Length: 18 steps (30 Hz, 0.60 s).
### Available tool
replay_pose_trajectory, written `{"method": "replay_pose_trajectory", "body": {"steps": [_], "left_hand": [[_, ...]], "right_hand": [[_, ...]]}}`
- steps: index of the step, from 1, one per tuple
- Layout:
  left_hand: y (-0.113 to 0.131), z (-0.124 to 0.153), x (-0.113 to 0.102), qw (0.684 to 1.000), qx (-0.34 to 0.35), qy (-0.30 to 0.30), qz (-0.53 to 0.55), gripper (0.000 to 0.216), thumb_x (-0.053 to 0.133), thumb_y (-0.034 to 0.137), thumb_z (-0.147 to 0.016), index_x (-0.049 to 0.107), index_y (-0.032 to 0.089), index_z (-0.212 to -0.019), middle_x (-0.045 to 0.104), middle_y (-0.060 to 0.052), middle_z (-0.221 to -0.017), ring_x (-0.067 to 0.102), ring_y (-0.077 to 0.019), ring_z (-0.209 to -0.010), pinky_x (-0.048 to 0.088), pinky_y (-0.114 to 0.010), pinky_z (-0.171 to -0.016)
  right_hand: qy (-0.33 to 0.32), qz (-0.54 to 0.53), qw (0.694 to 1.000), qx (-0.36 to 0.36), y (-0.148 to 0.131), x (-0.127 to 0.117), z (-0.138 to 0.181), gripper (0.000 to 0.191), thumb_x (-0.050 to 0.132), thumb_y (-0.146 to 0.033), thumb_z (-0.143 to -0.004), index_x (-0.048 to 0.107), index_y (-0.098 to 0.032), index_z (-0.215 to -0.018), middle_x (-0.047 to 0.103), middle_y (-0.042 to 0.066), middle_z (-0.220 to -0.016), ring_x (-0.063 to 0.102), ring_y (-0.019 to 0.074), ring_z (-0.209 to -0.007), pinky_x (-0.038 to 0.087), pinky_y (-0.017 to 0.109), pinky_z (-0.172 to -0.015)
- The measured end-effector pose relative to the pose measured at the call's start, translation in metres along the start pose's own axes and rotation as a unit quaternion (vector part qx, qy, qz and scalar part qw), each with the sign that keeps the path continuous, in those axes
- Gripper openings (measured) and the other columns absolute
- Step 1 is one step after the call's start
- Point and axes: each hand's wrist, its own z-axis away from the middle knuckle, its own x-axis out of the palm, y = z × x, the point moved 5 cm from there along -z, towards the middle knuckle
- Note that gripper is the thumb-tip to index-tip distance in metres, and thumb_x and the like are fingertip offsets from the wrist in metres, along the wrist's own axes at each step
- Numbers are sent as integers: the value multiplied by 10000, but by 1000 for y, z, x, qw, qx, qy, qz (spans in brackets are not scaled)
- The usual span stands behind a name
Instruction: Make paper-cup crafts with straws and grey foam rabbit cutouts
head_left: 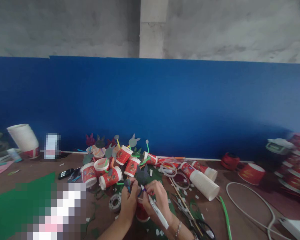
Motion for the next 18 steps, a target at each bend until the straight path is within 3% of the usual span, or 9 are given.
{"method": "replay_pose_trajectory", "body": {"steps": [11,18], "left_hand": [[3,1,2,1000,-17,-18,4,320,625,496,-692,577,180,-689,512,36,-530,518,-147,-520,439,-245,-509],[-2,0,-1,1000,-10,1,-13,329,630,503,-678,600,179,-729,573,24,-586,561,-166,-581,469,-261,-583]], "right_hand": [[1,17,1000,0,-2,0,-1,194,508,-73,-718,394,-229,-739,519,-28,-661,499,139,-598,388,283,-595],[2,17,1000,0,-1,1,-1,198,508,-61,-702,404,-227,-733,521,-31,-654,502,133,-597,389,277,-596]]}}
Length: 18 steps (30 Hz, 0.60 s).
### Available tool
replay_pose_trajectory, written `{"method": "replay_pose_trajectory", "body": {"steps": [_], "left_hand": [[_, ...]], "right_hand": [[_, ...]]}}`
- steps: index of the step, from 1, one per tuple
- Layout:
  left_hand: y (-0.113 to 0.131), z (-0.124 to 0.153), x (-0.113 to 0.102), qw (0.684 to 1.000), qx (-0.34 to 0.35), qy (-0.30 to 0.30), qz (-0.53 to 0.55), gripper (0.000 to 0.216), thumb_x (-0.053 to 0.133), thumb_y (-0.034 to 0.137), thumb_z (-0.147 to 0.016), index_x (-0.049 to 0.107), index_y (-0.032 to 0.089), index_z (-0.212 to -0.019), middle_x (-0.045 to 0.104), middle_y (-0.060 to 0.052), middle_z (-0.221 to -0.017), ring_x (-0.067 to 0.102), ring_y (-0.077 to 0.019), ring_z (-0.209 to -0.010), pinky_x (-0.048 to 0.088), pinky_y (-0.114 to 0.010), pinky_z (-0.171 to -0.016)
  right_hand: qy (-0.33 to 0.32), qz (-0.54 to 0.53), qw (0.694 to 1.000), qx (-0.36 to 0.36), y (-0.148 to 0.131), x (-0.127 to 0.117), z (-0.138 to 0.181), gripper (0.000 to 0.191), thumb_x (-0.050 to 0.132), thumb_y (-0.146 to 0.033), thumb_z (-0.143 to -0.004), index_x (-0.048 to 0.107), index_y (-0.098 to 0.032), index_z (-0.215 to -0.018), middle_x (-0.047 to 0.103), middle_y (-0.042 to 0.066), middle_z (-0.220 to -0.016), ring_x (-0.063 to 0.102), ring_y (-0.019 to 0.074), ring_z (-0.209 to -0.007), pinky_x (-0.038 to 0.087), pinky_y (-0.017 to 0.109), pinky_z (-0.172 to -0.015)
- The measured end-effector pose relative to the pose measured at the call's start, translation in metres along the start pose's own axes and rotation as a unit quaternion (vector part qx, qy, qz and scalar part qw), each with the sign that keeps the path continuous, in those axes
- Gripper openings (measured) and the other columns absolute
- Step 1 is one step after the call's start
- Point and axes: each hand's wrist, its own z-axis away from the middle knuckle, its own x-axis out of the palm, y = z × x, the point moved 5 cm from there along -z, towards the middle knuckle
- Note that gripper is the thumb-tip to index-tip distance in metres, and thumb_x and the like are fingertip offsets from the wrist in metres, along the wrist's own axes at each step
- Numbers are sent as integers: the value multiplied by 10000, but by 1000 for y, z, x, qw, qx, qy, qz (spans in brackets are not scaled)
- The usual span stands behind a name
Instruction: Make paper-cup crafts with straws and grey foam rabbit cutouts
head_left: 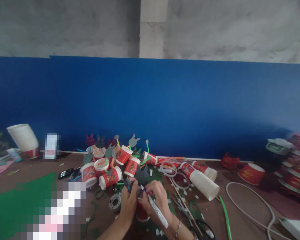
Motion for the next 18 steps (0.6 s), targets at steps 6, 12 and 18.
{"method": "replay_pose_trajectory", "body": {"steps": [6,12,18], "left_hand": [[-4,0,1,1000,-9,-5,11,359,636,526,-662,599,178,-743,576,26,-588,565,-163,-577,472,-259,-574],[3,0,2,999,-6,-15,28,302,636,481,-678,593,186,-722,568,16,-582,561,-164,-573,468,-259,-568],[5,-2,1,1000,-2,7,11,280,613,454,-695,600,175,-721,615,-21,-652,595,-192,-668,482,-298,-667]], "right_hand": [[3,3,1000,-4,1,0,0,192,508,-64,-696,413,-227,-730,526,-31,-654,506,133,-591,396,279,-590],[4,-32,999,18,0,0,0,175,514,-77,-712,422,-226,-717,529,-22,-658,505,138,-602,409,278,-593],[136,-144,963,181,14,-32,-15,117,464,-197,-824,453,-219,-710,507,-28,-649,471,125,-571,392,247,-543]]}}
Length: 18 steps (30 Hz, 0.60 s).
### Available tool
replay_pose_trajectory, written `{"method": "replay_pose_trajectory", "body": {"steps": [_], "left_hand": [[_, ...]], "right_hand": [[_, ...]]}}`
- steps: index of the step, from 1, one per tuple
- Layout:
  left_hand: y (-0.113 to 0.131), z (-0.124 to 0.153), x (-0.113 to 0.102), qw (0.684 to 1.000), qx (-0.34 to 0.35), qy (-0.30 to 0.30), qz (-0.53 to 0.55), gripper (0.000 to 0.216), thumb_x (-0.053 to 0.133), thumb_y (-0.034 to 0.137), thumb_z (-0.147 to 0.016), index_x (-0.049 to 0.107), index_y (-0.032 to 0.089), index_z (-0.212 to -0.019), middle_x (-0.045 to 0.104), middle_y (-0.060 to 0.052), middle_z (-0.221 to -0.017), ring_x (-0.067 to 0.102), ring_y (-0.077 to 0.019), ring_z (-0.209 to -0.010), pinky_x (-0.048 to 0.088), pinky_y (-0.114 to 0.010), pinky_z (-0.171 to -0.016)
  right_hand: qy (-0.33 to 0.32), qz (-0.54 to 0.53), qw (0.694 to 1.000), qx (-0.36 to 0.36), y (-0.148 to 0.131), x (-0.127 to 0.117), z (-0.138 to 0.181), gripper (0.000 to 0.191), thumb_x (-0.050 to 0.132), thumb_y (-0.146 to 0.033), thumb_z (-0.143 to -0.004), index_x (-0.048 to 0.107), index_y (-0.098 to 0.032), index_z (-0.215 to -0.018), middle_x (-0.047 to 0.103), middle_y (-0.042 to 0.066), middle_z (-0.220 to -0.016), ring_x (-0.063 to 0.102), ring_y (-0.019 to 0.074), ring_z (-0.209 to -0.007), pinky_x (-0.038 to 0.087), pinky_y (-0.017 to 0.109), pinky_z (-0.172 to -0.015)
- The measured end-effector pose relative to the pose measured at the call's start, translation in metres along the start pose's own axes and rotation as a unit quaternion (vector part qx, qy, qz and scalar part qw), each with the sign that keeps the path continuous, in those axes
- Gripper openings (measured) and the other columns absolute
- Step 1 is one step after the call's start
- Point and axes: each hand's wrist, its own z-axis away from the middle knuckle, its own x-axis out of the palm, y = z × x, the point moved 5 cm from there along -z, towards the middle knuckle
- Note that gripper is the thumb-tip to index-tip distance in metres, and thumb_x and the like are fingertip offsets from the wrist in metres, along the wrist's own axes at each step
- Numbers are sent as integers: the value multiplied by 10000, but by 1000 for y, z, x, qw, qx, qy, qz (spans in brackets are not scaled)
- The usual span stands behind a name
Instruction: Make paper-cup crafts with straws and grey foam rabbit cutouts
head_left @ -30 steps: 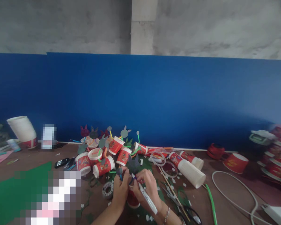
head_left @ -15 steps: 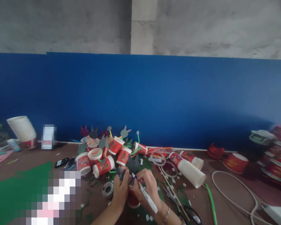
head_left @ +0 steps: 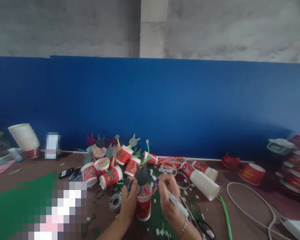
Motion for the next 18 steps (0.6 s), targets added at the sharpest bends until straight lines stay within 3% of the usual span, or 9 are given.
{"method": "replay_pose_trajectory", "body": {"steps": [3,6,11,14,18], "left_hand": [[-3,-2,-5,999,6,36,-22,292,640,451,-648,624,170,-728,659,-57,-751,611,-229,-795,466,-334,-787],[-8,-2,-6,998,-29,49,-17,316,645,448,-625,630,168,-772,669,-71,-818,613,-254,-875,456,-352,-830],[-11,-2,-11,994,-77,83,-10,315,667,415,-599,639,170,-795,656,-64,-824,618,-263,-903,460,-345,-833],[-9,-2,-13,993,-72,94,-16,278,693,400,-599,649,178,-760,649,-44,-771,625,-257,-883,466,-332,-826],[-4,-2,-10,996,-53,72,-3,295,706,430,-589,642,173,-717,655,-46,-731,636,-263,-841,487,-331,-785]], "right_hand": [[84,-59,986,131,11,-18,-21,235,449,-328,-859,426,-217,-654,410,-62,-535,374,103,-465,318,228,-448],[114,-86,968,206,24,-28,-39,303,500,-407,-830,419,-211,-614,337,-81,-495,296,84,-429,254,217,-407],[-2,-2,964,265,55,-28,-50,293,619,-409,-705,497,-183,-565,405,-70,-465,335,82,-435,264,217,-422],[-76,81,954,278,75,-25,-47,356,540,-447,-736,463,-188,-505,430,-53,-417,361,93,-395,287,233,-420],[-115,118,952,257,90,-19,-43,310,530,-436,-737,536,-177,-568,535,-19,-470,476,135,-446,355,244,-463]]}}
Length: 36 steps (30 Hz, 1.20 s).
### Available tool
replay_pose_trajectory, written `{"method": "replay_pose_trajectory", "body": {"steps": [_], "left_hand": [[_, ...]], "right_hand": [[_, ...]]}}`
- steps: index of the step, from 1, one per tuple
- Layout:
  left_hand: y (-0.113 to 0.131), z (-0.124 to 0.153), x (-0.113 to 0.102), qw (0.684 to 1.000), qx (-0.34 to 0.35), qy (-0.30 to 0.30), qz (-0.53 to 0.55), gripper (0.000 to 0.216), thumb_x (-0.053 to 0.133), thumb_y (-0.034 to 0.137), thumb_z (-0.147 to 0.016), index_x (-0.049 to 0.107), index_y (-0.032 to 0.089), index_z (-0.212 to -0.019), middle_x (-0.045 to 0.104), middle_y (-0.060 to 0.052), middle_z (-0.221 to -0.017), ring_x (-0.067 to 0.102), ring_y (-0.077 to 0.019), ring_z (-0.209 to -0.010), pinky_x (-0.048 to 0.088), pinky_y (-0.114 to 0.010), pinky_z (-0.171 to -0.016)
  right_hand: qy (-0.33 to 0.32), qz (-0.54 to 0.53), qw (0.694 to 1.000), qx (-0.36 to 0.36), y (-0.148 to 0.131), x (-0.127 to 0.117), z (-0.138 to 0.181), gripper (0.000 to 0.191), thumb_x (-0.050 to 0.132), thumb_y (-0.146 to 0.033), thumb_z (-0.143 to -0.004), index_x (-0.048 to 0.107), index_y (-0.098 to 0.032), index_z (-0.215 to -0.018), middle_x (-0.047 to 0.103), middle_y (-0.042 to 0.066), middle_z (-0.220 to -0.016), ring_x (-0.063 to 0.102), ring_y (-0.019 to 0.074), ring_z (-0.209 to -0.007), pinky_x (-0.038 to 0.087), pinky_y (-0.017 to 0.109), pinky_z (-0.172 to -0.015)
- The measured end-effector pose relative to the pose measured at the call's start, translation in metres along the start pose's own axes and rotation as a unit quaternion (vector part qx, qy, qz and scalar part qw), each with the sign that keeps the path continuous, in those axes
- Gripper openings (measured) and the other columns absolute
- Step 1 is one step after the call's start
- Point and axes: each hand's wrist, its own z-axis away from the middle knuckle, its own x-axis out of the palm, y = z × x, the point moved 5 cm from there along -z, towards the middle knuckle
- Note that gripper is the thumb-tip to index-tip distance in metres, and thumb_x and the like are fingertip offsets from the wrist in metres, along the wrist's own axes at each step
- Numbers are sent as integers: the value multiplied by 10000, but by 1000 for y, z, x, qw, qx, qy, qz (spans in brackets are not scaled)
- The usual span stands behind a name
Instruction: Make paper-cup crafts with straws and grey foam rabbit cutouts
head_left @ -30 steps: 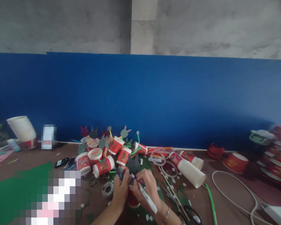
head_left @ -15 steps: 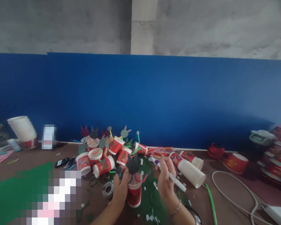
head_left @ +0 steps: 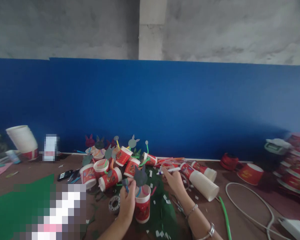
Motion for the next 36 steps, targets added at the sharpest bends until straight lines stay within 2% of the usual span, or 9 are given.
{"method": "replay_pose_trajectory", "body": {"steps": [4,7,10,13,15,20,26,31,36], "left_hand": [[0,2,0,1000,-6,3,-6,321,715,451,-572,627,172,-704,652,-49,-713,640,-262,-802,491,-327,-749],[-1,1,2,1000,-10,-9,-2,337,706,466,-572,622,169,-706,656,-51,-713,638,-260,-800,490,-325,-740],[-5,0,3,1000,-15,-21,-1,371,690,482,-567,628,159,-738,661,-65,-760,631,-267,-832,483,-331,-754],[-10,-2,1,1000,-24,-7,-3,403,696,482,-539,632,155,-765,655,-79,-800,620,-280,-876,474,-342,-780],[-10,-2,1,1000,-27,-1,-2,390,709,467,-526,630,162,-756,655,-79,-796,618,-283,-884,470,-341,-788],[-8,-2,6,999,-12,-44,21,347,680,469,-579,628,166,-739,671,-70,-771,632,-262,-838,477,-323,-769],[-18,-7,-1,1000,-21,5,3,369,701,462,-549,621,169,-757,655,-74,-813,615,-274,-894,467,-339,-793],[-9,-2,0,1000,-14,-3,-8,377,697,470,-559,630,159,-762,658,-78,-800,618,-277,-892,467,-336,-795],[-3,2,3,1000,-19,-14,3,335,691,458,-594,625,165,-744,670,-68,-762,636,-272,-852,483,-334,-770]], "right_hand": [[-17,57,998,-11,0,14,-5,237,571,-390,-720,638,-163,-699,652,26,-600,601,194,-590,421,257,-561],[-18,111,994,-4,0,24,-15,201,572,-347,-742,660,-166,-728,647,24,-549,621,200,-584,422,255,-586],[-24,156,987,11,2,32,-26,220,557,-327,-770,658,-159,-672,609,23,-457,617,187,-525,417,248,-588],[-31,185,982,33,6,35,-35,304,546,-346,-785,611,-152,-559,592,44,-425,602,179,-473,407,241,-543],[-40,194,979,46,8,35,-37,344,540,-349,-789,575,-158,-504,586,52,-415,588,171,-441,395,232,-496],[-66,182,979,63,10,33,-38,362,490,-328,-821,534,-164,-500,622,51,-469,569,130,-397,391,204,-447],[-106,155,978,87,10,37,-32,294,500,-294,-813,531,-159,-555,669,57,-556,583,124,-392,361,188,-384],[-71,171,980,70,6,29,-21,291,492,-313,-823,514,-166,-572,674,70,-583,588,120,-425,393,190,-446],[-62,206,974,65,8,25,-13,316,522,-282,-796,506,-171,-501,634,68,-507,575,139,-451,369,208,-465]]}}
